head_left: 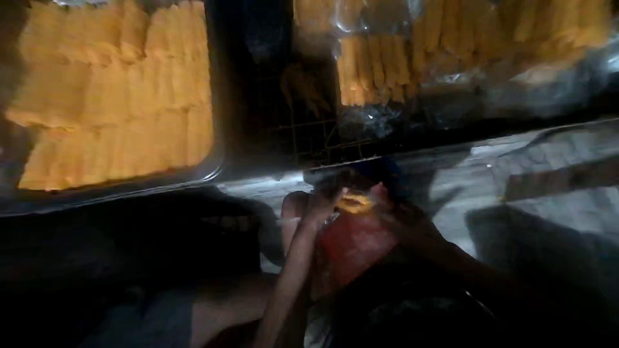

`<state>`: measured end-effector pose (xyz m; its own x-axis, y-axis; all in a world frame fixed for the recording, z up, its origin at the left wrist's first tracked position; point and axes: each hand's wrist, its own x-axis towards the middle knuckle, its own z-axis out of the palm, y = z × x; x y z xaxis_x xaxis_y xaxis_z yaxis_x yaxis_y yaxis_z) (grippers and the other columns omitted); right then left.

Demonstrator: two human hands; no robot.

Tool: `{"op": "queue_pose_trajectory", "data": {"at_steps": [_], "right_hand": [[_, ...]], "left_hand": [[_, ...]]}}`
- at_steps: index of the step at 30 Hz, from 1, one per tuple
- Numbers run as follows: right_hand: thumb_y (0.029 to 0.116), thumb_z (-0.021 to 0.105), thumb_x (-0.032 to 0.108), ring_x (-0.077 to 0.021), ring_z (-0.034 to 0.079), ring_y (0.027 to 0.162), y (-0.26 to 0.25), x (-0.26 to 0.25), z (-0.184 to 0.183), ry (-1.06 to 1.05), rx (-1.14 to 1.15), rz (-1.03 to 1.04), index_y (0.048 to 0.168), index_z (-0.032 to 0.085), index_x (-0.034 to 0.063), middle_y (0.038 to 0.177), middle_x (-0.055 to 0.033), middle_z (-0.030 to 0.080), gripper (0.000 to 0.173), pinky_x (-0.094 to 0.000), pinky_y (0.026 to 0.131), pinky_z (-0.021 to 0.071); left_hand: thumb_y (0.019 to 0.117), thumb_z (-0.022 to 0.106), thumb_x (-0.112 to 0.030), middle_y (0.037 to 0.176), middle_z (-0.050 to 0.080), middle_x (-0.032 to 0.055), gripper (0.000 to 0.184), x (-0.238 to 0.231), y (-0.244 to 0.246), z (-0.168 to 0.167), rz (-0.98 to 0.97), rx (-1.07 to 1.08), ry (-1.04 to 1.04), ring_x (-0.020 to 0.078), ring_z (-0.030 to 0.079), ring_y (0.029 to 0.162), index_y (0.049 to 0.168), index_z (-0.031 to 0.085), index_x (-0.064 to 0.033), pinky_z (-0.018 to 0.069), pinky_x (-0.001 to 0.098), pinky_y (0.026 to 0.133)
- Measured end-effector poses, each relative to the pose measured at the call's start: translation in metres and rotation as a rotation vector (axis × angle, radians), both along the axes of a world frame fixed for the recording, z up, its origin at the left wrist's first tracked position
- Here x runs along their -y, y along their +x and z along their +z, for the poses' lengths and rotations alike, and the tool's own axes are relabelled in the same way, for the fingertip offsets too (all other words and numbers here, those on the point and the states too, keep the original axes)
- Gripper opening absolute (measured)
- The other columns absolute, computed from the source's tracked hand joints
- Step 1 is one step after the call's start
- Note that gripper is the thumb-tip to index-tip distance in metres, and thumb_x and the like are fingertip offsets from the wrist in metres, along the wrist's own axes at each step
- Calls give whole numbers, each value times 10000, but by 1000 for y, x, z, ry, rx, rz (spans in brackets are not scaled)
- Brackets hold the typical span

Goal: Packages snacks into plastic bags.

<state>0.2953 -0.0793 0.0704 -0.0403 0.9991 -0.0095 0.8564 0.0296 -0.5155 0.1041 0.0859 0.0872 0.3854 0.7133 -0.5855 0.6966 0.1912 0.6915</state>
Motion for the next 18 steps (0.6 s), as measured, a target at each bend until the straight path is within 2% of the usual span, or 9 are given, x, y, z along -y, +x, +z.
{"op": "queue_pose_trajectory", "data": {"at_steps": [3, 4, 6, 8, 10, 12, 14, 16, 18], "right_hand": [[997, 568, 186, -356, 686, 1141, 0, 0, 7, -12, -51, -127, 1335, 657, 30, 1252, -188, 701, 383, -504, 987, 550], [974, 589, 179, -371, 691, 1115, -1, -1, 10, -42, -64, -159, 1342, 644, 5, 1230, -210, 702, 411, -516, 970, 554], [993, 576, 236, -402, 652, 1180, -1, -7, 19, -211, -88, -197, 1433, 559, -1, 1302, -239, 659, 500, -558, 1011, 513], [993, 605, 297, -394, 632, 1216, -2, -15, 24, -291, -153, -233, 1490, 489, 8, 1340, -235, 635, 586, -562, 1040, 495], [969, 641, 303, -344, 650, 1207, -6, -19, 23, -227, -205, -236, 1512, 485, 59, 1359, -187, 643, 616, -535, 1028, 516], [956, 663, 336, -303, 635, 1252, -6, -18, 17, -144, -237, -182, 1540, 472, 117, 1438, -143, 606, 652, -510, 1042, 518], [918, 714, 416, -279, 606, 1297, -6, -18, 17, -113, -280, -151, 1532, 493, 150, 1468, -119, 586, 705, -505, 1071, 499], [895, 736, 429, -264, 612, 1285, -8, -17, 19, -59, -334, -126, 1484, 556, 146, 1426, -112, 622, 678, -499, 1077, 495], [930, 696, 426, -251, 628, 1265, -10, -14, 21, 63, -320, -65, 1452, 590, 130, 1389, -113, 648, 609, -477, 1073, 504]], "left_hand": [[1014, 640, -256, 1177, 676, 136, 398, 8, -6, 2, 26, 110, -34, 170, 665, 1024, 1331, 601, -21, 558, 366, 910], [1000, 658, -243, 1201, 676, 142, 427, 10, -9, -1, 33, 147, -60, 176, 660, 1062, 1353, 585, -16, 544, 377, 949], [988, 677, -252, 1189, 679, 117, 426, 13, -11, -13, 76, 176, -125, 154, 660, 1051, 1342, 591, -32, 553, 360, 935], [986, 682, -304, 1243, 663, 123, 479, 14, -13, -22, 107, 151, -184, 174, 652, 1084, 1378, 574, -51, 552, 377, 940], [974, 694, -333, 1226, 666, 108, 506, 14, -12, -21, 105, 145, -205, 157, 653, 1046, 1385, 568, -67, 554, 358, 905], [968, 705, -282, 1163, 680, 75, 475, 15, -11, -16, 109, 215, -234, 110, 655, 965, 1367, 571, -61, 561, 306, 849], [965, 702, -201, 1156, 681, 74, 491, 15, -14, -11, 130, 295, -262, 96, 660, 953, 1399, 533, -45, 568, 287, 836], [964, 692, -160, 1141, 676, 76, 550, 17, -20, -3, 144, 322, -234, 83, 654, 915, 1456, 477, -39, 567, 271, 794], [958, 689, -148, 1074, 669, 60, 578, 22, -25, 8, 149, 352, -184, 66, 641, 818, 1473, 450, -44, 554, 243, 682]]}}
